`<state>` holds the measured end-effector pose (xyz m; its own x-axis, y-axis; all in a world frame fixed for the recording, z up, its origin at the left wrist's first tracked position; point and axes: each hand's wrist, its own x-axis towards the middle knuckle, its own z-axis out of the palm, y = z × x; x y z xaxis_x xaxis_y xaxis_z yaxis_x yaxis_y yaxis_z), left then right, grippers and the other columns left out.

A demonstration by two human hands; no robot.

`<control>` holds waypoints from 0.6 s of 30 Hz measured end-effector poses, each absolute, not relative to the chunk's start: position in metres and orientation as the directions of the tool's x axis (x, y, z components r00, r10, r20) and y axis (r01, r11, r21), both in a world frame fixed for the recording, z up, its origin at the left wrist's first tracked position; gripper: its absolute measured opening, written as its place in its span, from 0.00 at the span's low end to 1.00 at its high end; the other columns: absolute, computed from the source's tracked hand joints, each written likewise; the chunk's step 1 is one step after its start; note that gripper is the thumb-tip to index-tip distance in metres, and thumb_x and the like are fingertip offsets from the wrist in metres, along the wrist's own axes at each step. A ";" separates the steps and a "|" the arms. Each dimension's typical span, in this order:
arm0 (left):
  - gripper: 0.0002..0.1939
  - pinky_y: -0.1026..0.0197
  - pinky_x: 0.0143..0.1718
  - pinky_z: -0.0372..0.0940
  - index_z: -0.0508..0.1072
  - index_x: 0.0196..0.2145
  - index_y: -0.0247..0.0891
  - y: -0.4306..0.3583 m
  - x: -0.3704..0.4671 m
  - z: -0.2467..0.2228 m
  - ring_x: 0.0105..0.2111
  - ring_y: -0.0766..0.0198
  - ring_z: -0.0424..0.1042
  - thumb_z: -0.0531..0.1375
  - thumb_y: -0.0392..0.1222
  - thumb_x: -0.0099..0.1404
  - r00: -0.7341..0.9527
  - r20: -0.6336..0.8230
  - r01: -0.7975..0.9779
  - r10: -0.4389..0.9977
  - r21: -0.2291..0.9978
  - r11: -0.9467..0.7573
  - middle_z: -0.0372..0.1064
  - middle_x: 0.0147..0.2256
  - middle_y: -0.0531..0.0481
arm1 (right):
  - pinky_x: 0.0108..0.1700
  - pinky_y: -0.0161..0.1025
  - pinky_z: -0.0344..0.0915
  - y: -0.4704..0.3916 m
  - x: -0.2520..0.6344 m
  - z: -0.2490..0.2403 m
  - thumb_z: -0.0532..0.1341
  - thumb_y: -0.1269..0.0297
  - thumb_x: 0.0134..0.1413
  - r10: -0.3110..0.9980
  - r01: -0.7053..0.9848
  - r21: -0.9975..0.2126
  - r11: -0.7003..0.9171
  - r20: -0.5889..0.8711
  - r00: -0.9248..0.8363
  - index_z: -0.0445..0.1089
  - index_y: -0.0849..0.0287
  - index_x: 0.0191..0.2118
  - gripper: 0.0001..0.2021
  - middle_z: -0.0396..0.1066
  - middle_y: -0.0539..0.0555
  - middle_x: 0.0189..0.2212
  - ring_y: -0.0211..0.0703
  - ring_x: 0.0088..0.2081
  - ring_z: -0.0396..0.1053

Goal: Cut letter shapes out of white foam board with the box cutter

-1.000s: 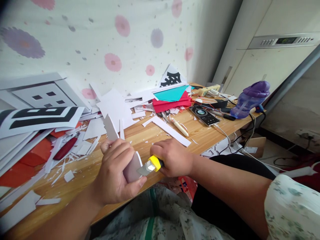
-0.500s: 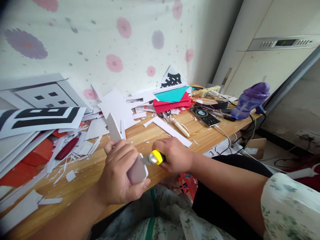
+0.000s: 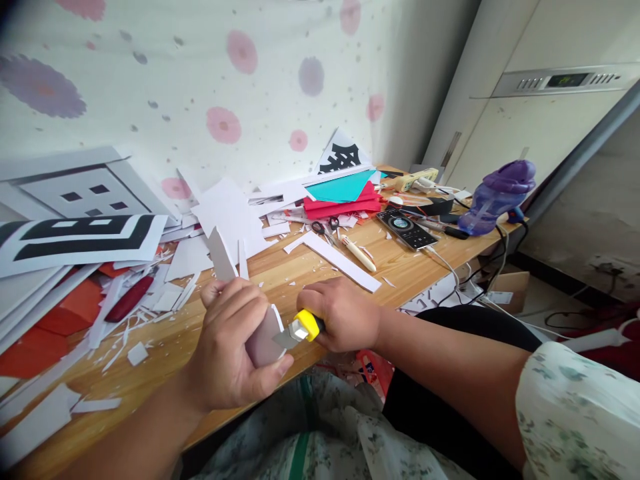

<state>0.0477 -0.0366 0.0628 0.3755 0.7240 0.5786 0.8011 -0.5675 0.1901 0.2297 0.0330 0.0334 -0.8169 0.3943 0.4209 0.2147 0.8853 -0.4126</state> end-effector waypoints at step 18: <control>0.14 0.52 0.33 0.46 0.54 0.21 0.40 -0.037 0.046 0.063 0.28 0.59 0.55 0.56 0.48 0.48 0.377 0.611 0.788 0.696 0.184 -0.588 0.52 0.22 0.52 | 0.28 0.34 0.52 0.034 0.227 0.032 0.54 0.69 0.45 0.440 0.254 -0.416 0.873 0.450 -0.777 0.58 0.57 0.28 0.02 0.63 0.51 0.23 0.38 0.25 0.58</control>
